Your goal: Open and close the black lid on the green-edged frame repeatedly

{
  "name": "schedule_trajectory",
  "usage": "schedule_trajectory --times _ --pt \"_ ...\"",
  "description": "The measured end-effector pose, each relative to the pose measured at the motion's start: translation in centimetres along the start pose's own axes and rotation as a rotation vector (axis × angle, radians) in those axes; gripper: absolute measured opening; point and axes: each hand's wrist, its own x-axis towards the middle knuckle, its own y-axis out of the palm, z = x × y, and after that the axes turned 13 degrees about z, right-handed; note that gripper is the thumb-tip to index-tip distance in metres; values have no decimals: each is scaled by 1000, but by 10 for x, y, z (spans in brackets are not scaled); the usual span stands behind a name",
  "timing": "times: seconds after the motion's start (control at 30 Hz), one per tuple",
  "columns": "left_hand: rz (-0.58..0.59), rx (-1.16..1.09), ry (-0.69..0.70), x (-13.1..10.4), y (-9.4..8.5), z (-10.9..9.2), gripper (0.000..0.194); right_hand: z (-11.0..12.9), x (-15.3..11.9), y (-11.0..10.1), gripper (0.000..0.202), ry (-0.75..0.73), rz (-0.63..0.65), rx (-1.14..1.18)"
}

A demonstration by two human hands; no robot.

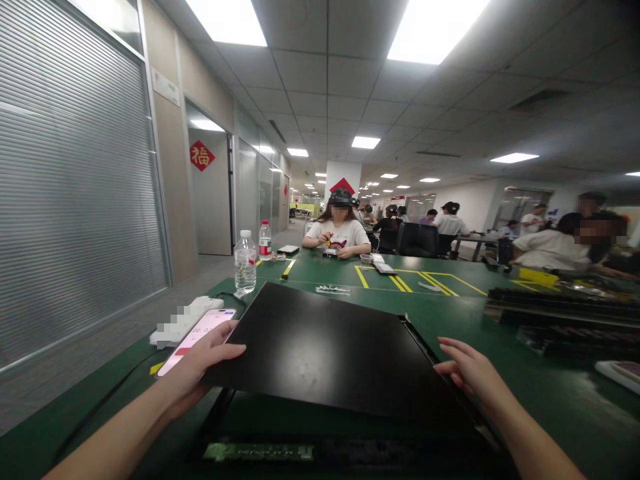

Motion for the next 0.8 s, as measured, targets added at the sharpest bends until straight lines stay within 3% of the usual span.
schedule_trajectory --times 0.53,0.8 --pt "25 20 -10 -1 13 5 55 -22 21 -20 53 -32 -72 -296" --pt "114 -10 -57 -4 11 -2 44 -19 19 -18 56 -51 -78 -441"
